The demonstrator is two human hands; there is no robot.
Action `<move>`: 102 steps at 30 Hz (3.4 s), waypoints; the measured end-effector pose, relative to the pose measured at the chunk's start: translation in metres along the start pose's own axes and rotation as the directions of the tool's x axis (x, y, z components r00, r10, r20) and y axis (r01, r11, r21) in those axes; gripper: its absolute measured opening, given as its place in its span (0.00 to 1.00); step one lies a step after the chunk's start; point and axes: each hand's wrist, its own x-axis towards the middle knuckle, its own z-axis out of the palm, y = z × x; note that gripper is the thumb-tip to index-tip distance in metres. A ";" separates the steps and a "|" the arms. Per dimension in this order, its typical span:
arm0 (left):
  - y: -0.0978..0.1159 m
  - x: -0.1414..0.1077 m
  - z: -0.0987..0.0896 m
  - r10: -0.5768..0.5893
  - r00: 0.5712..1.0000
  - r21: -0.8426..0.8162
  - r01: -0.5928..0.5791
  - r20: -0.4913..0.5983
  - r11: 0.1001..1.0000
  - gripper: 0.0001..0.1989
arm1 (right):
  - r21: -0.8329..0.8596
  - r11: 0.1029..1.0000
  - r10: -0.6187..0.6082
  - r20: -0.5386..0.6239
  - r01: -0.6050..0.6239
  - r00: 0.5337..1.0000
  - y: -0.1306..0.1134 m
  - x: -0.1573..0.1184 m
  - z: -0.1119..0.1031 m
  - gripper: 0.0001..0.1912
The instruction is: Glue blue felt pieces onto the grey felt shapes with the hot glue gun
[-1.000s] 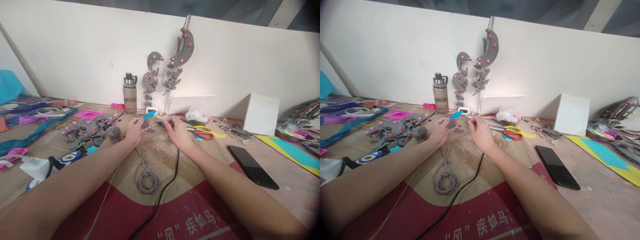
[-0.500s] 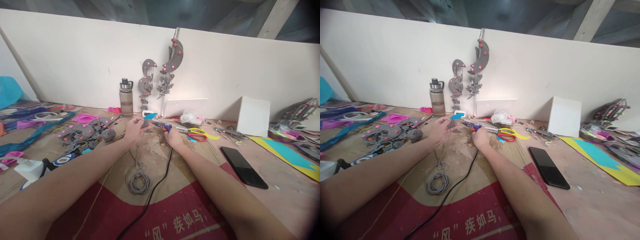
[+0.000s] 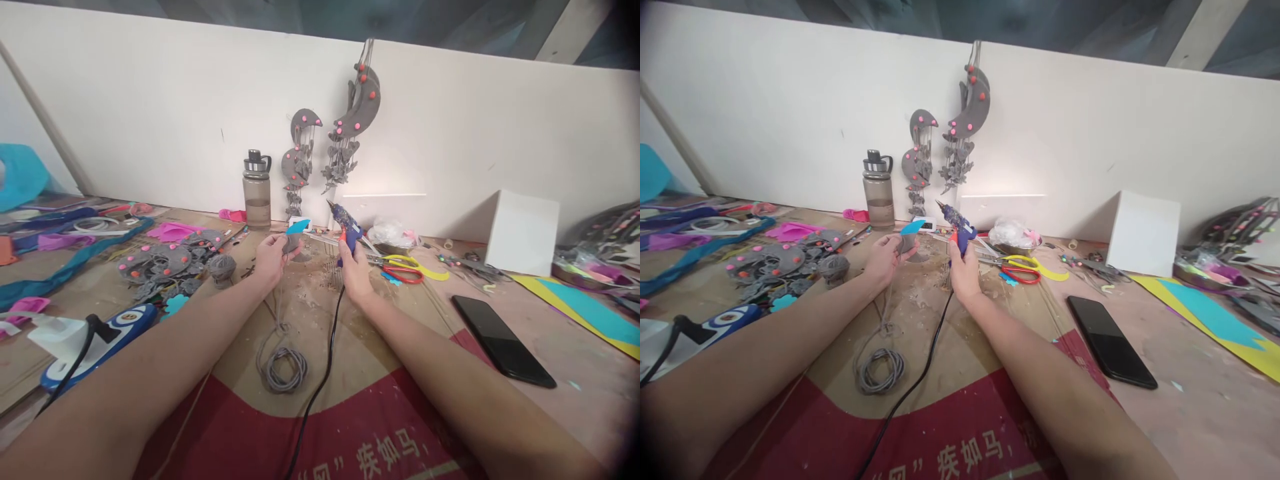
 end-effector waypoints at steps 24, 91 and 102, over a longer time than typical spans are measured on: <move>-0.004 -0.002 0.003 0.032 0.999 0.057 -0.034 0.020 0.998 0.05 | -0.294 0.929 -0.172 0.198 0.226 0.965 -0.007 -0.027 0.007 0.28; -0.001 -0.006 0.007 0.133 0.991 0.042 -0.132 -0.021 0.990 0.04 | -0.309 0.932 -0.170 0.082 0.188 0.982 -0.001 -0.024 0.006 0.25; -0.001 -0.003 0.006 0.125 0.991 0.043 -0.124 -0.038 0.991 0.03 | -0.331 0.928 -0.166 0.036 0.169 0.985 -0.002 -0.023 0.004 0.26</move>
